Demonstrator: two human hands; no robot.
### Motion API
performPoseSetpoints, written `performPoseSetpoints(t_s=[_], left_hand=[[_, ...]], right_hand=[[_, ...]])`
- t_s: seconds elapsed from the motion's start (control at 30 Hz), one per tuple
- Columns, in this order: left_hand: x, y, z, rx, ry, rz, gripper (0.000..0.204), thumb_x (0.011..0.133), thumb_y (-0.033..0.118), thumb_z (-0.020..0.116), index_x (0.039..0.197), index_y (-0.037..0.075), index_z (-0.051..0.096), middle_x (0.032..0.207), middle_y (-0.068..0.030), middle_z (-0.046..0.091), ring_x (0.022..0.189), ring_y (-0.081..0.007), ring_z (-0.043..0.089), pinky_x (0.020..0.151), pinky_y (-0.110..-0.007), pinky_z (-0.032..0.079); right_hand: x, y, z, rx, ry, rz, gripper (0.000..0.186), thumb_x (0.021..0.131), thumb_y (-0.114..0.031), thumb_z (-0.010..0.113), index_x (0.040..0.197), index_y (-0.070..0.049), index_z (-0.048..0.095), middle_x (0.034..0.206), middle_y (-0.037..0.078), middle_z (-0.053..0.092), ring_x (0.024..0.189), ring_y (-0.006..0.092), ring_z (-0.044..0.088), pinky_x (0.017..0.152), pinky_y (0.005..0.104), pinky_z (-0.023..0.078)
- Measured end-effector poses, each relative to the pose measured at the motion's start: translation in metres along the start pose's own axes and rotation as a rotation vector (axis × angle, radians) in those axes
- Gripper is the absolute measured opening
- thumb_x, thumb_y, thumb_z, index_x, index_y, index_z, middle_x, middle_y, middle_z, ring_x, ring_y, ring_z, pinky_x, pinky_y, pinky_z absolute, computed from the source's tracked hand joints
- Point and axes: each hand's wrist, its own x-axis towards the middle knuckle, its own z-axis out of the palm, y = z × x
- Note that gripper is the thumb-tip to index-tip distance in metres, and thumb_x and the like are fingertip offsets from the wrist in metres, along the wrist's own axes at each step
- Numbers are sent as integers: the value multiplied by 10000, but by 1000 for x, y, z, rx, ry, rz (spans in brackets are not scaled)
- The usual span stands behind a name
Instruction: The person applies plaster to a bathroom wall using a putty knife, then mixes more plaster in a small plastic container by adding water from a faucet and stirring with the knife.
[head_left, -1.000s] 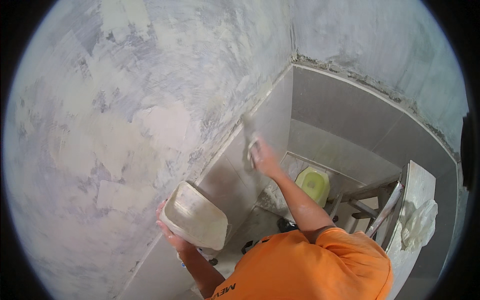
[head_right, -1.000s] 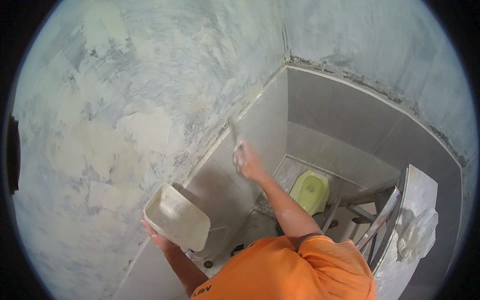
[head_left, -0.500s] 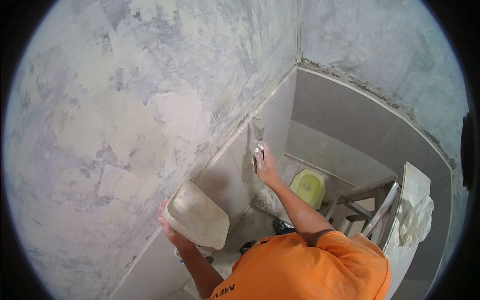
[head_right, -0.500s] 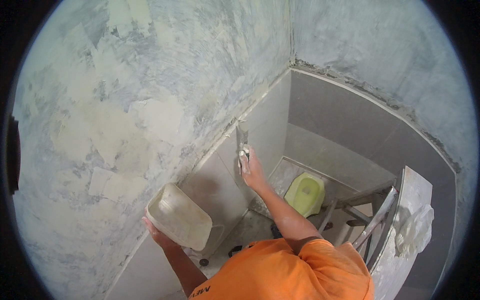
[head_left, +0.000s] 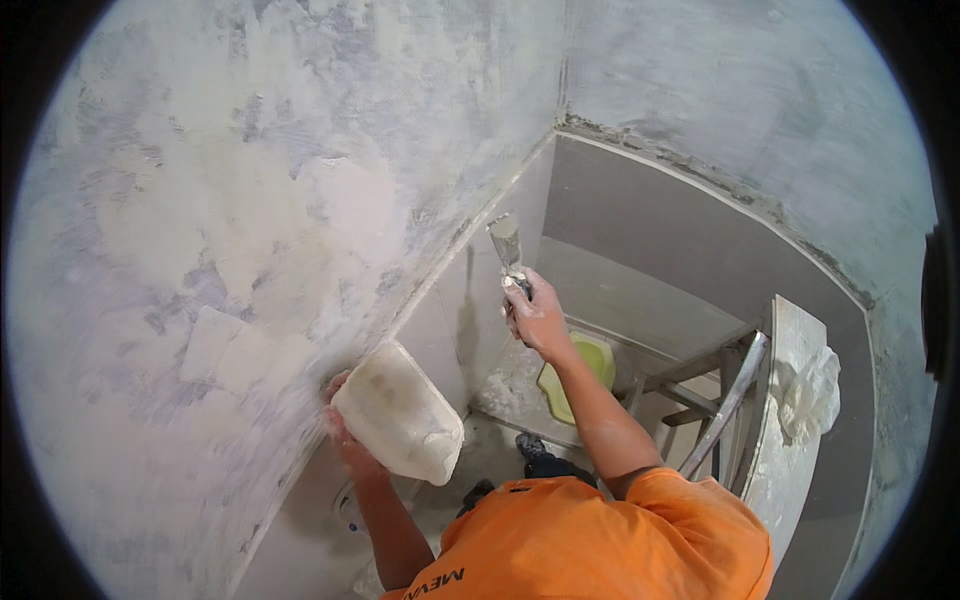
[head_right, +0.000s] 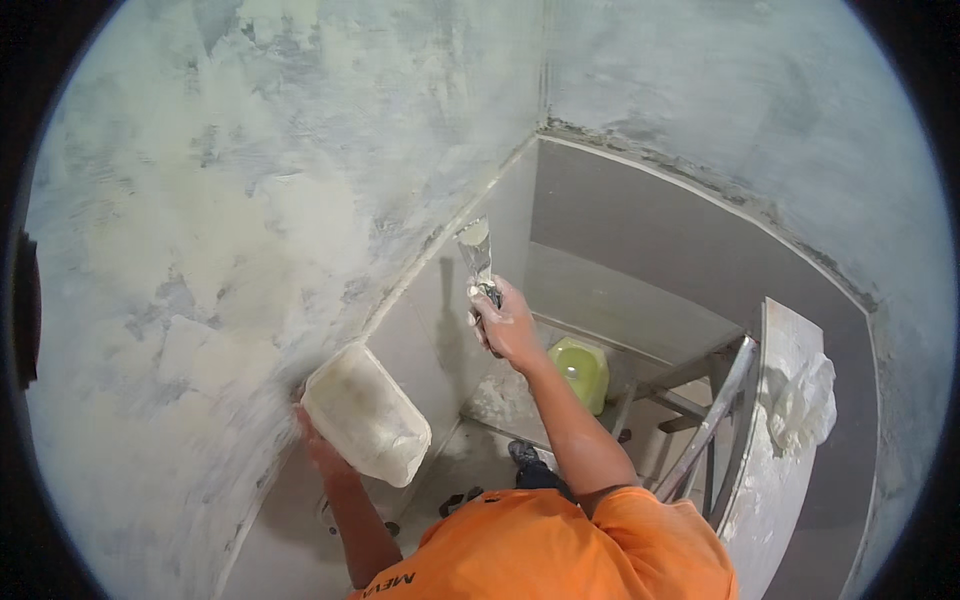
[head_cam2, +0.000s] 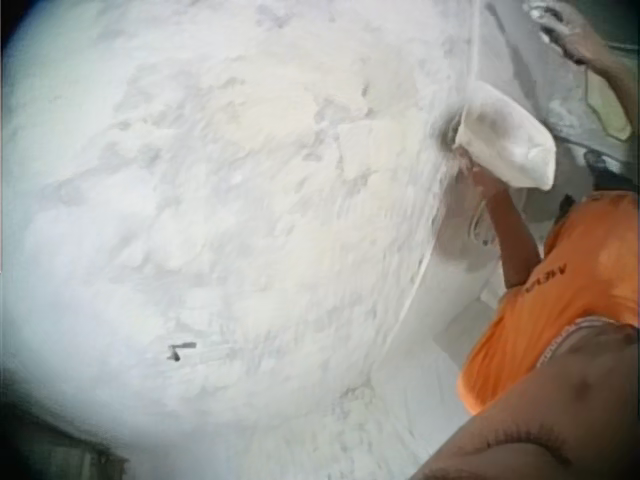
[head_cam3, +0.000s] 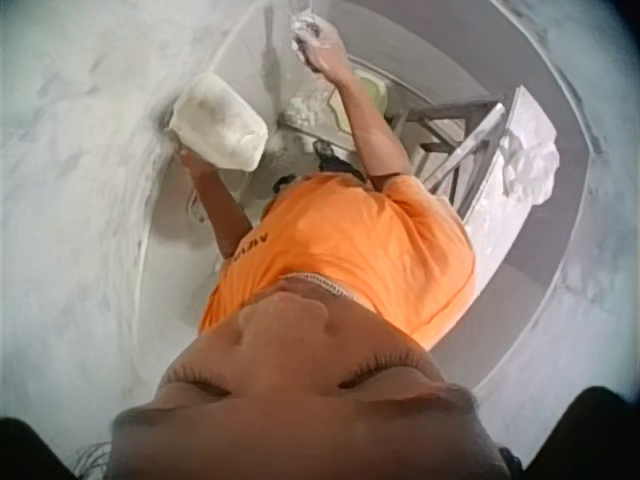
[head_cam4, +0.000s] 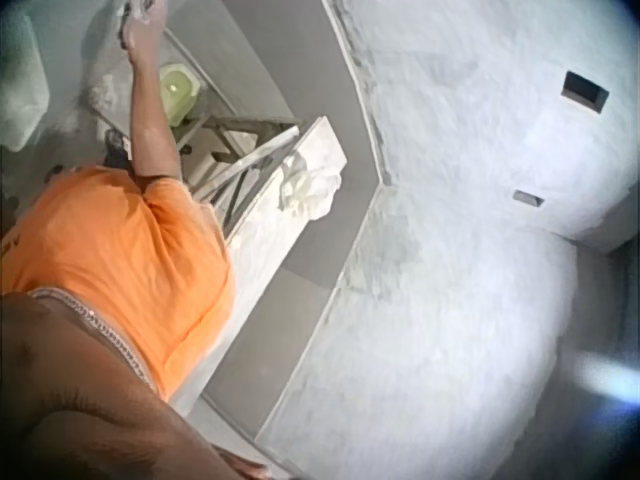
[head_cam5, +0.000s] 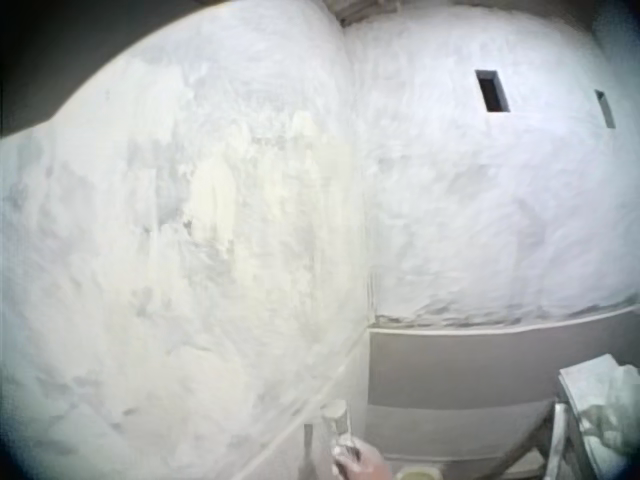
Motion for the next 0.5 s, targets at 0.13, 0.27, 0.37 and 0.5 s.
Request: performPoseSetpoints(t_s=[0.13, 0.27, 0.37, 0.5], left_hand=[[23, -43, 12, -117, -64, -197, 706, 1054, 594, 334, 1512, 58, 370, 1412, -152, 518, 1332, -331, 498, 1101, -488, 446], [26, -94, 53, -149, -169, -432, 725, 1053, 623, 323, 1491, 55, 430, 1441, -149, 515, 1350, -327, 498, 1135, -468, 425], [-3, -104, 117, -232, -405, -596, 773, 1047, 631, 340, 1492, 4, 418, 1458, -175, 522, 1327, -324, 534, 1126, -455, 436], [-28, -106, 183, -249, -548, -724, 708, 1072, 591, 298, 1489, 35, 437, 1421, -143, 551, 1326, -281, 527, 1136, -421, 422]], right_hand=[[-41, -53, -49, 183, -206, 195, 211, 969, -113, 579, 1163, -35, 602, 780, 41, 641, 523, 68, 501, 462, 222, 380], [-96, -74, -109, -139, -219, 109, 421, 910, -143, 660, 1291, 10, 569, 794, 66, 670, 559, 123, 572, 522, 288, 456], [-136, -132, -140, -400, -224, -39, 536, 860, -95, 656, 1369, 16, 531, 833, 137, 680, 628, 230, 619, 655, 345, 512], [-164, -191, -167, -640, -247, 5, 608, 824, -76, 683, 1409, -23, 524, 1108, 254, 681, 1000, 414, 642, 896, 409, 502]])
